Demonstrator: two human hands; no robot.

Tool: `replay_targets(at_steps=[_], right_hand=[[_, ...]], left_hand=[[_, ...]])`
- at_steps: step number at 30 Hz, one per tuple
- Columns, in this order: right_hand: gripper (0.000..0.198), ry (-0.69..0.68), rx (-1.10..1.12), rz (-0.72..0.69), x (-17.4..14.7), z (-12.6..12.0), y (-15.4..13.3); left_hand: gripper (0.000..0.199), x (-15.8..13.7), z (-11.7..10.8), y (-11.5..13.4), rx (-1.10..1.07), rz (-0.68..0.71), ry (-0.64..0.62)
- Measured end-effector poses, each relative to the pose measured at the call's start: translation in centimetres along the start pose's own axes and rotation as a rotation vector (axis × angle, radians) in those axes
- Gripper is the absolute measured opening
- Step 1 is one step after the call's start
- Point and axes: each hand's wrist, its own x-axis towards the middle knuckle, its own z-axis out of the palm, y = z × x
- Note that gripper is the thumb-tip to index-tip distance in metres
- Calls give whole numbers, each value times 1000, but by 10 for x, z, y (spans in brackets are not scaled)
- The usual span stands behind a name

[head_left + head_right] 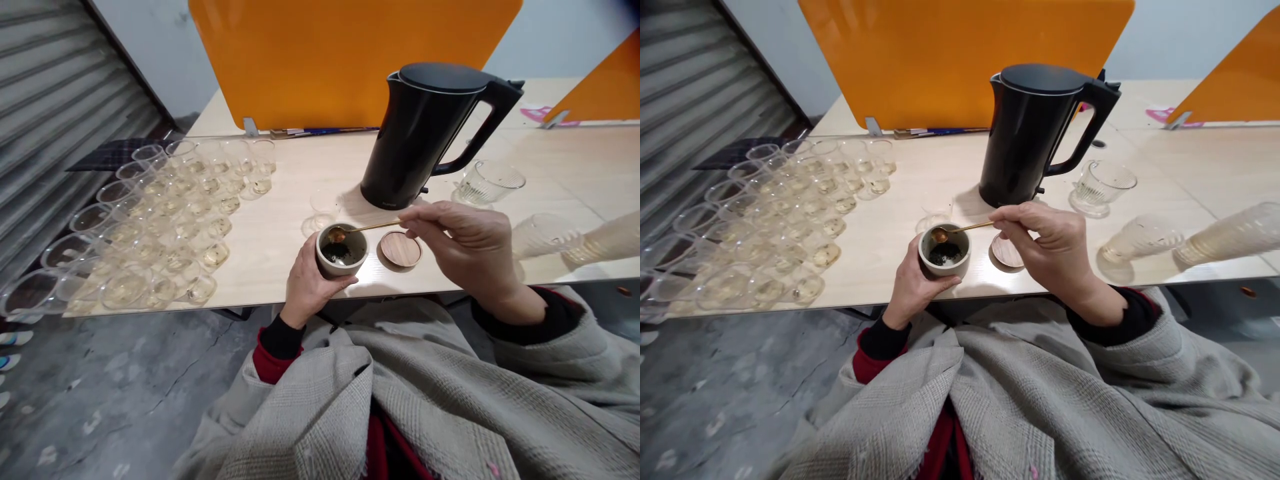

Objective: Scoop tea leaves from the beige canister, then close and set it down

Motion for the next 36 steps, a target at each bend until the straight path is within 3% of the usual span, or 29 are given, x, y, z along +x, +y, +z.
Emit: replay_targets(at_steps=[6,11,14,17,20,28,33,36], right_hand=[[10,99,106,106,8,3,8],[14,186,19,43,17,5,7],[15,285,-24,-51,24,19,9],[17,225,-120,-187,29,43,21],[22,129,-201,-219,33,62,33],[24,220,-171,-126,33,62,36],[22,124,-162,-170,28,78,47],[22,184,-118,-143,29,79,49]], left_hand=[[107,0,2,-2,-3,-3,6],[106,0,2,-2,3,14,17],[106,0,2,-3,13,11,13],[106,0,2,-3,18,14,12],[105,1,2,-2,25,13,17],[105,0,2,-2,7,0,18],[104,-1,3,-3,21,13,21],[105,-1,3,-3,26,12,16]])
